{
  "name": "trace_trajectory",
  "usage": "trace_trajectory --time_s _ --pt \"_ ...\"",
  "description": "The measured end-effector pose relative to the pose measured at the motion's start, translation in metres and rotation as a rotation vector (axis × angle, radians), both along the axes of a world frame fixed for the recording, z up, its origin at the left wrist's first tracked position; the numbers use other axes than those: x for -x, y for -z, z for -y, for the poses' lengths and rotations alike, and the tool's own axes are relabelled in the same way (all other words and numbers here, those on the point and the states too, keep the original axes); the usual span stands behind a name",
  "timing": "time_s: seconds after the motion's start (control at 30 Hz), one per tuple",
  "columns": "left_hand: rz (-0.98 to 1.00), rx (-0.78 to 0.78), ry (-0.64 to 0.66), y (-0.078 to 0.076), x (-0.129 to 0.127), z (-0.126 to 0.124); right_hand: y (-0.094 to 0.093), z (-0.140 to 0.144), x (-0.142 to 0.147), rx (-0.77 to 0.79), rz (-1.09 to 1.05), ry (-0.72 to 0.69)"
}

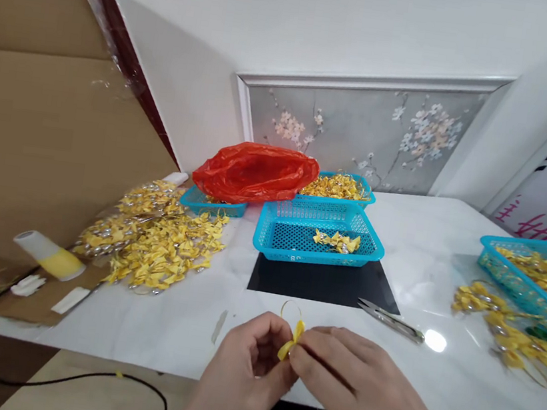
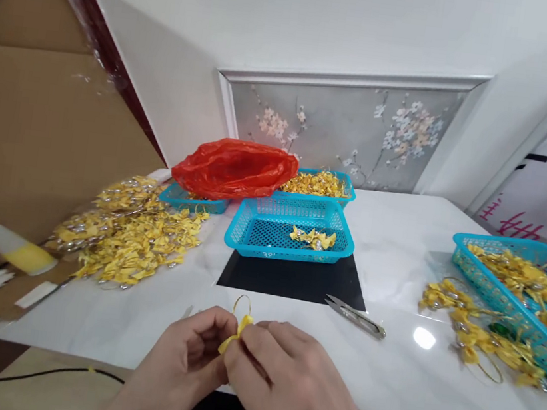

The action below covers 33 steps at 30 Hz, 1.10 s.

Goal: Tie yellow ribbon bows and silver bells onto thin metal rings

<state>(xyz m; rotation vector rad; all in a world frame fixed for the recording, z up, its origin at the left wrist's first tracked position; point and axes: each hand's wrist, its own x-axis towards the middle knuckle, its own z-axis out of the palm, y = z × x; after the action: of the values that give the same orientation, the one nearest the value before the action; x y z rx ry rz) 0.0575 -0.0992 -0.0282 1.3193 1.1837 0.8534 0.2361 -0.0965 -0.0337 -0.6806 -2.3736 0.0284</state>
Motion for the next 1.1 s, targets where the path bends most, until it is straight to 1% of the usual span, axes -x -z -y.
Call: trace_trajectory --time_s 0.13,0.2,0.27,0.4,0.47,0.6,0.67,0.8,0.87,0.93,1.03,1.1 --pt "0.014 0.08 0.068 0.0 0.006 -0.002 -0.001 -0.001 0.001 -0.088 -0.038 -0.005" --pt "0.037 0.117 0.085 0.0 0.008 -0.002 -0.001 -0.001 0.002 -0.109 -0.044 -0.009" --pt "0.042 0.12 0.088 0.0 0.008 -0.001 0.001 -0.003 0.003 -0.115 -0.031 -0.021" --pt "0.008 0.073 0.099 0.0 0.007 -0.001 0.012 -0.008 0.006 -0.096 -0.039 -0.02" --pt "-0.02 0.038 0.108 0.0 0.007 -0.002 0.018 -0.009 0.009 -0.103 -0.117 0.003" --pt "-0.09 -0.096 0.128 0.005 0.007 -0.004 0.025 -0.008 0.016 -0.142 -0.279 0.04" --pt "-0.117 -0.127 0.125 0.007 0.007 -0.005 0.027 -0.007 0.016 -0.081 -0.353 0.02" --pt "-0.157 -0.11 0.065 0.009 0.006 -0.006 0.033 -0.009 0.009 0.118 -0.463 0.025" --pt "-0.164 -0.101 0.053 0.009 0.005 -0.006 0.036 -0.01 0.004 0.139 -0.408 0.01" --pt "-0.166 -0.091 0.054 0.009 0.005 -0.006 0.036 -0.009 0.002 0.137 -0.295 -0.004" --pt "-0.16 -0.07 0.059 0.01 0.004 -0.005 0.032 -0.007 0.002 0.127 -0.13 -0.01" --pt "-0.145 -0.059 0.063 0.012 0.005 -0.004 0.027 -0.006 0.003 0.13 -0.057 -0.026"
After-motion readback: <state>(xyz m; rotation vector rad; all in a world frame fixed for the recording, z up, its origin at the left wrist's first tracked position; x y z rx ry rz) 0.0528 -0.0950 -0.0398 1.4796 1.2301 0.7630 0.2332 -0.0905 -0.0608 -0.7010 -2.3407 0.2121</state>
